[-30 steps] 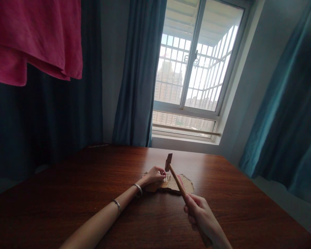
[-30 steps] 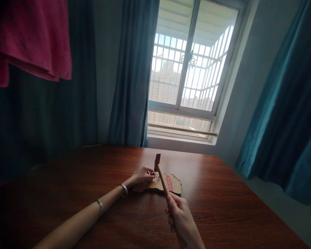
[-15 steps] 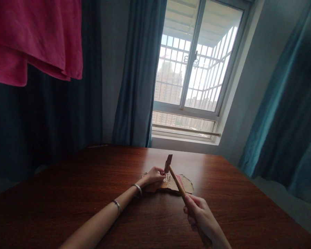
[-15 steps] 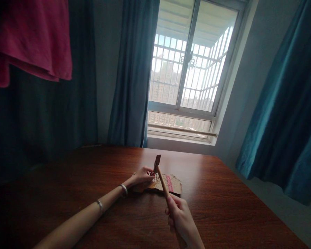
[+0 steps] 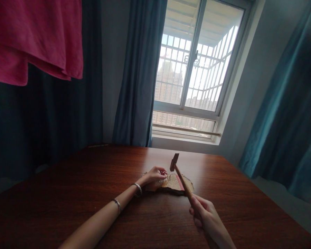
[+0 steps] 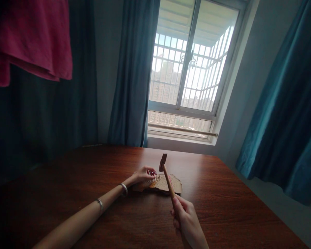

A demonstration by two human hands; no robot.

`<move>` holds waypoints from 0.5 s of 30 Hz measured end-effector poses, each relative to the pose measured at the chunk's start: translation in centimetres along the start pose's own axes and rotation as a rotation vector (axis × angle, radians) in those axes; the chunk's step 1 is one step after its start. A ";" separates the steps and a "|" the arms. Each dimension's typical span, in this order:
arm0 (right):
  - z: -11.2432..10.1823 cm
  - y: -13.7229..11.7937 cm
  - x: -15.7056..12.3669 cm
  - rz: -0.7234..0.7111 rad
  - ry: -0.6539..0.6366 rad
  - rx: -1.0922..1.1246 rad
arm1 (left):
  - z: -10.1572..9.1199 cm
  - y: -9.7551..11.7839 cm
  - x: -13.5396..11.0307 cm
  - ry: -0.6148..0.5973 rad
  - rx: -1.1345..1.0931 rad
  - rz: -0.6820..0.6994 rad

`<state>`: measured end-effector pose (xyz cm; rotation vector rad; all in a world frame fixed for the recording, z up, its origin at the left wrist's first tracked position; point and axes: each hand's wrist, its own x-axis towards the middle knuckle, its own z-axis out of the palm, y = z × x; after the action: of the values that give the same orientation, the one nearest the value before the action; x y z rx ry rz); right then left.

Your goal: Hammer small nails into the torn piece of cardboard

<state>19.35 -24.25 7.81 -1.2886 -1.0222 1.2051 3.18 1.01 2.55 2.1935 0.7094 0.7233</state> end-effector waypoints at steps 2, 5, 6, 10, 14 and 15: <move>-0.2 0.0 -0.1 -0.004 -0.006 0.009 | -0.1 0.2 0.1 -0.003 0.011 0.016; -0.4 0.3 -0.1 -0.016 -0.009 0.013 | 0.2 0.9 0.3 0.002 0.087 0.049; -0.5 0.4 0.0 -0.016 -0.001 0.011 | 0.4 1.1 0.4 0.005 0.121 0.064; -0.5 0.6 -0.2 -0.016 0.022 0.008 | 1.0 1.6 0.7 0.036 0.223 0.123; -0.2 0.2 -0.5 0.007 0.039 0.012 | 1.2 1.4 0.8 0.044 0.218 0.122; -0.1 0.1 -0.6 0.015 0.045 0.009 | 1.2 1.2 0.8 0.042 0.206 0.120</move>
<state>19.37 -24.87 7.75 -1.3127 -0.9750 1.1852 4.88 0.27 3.00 2.4311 0.7046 0.7889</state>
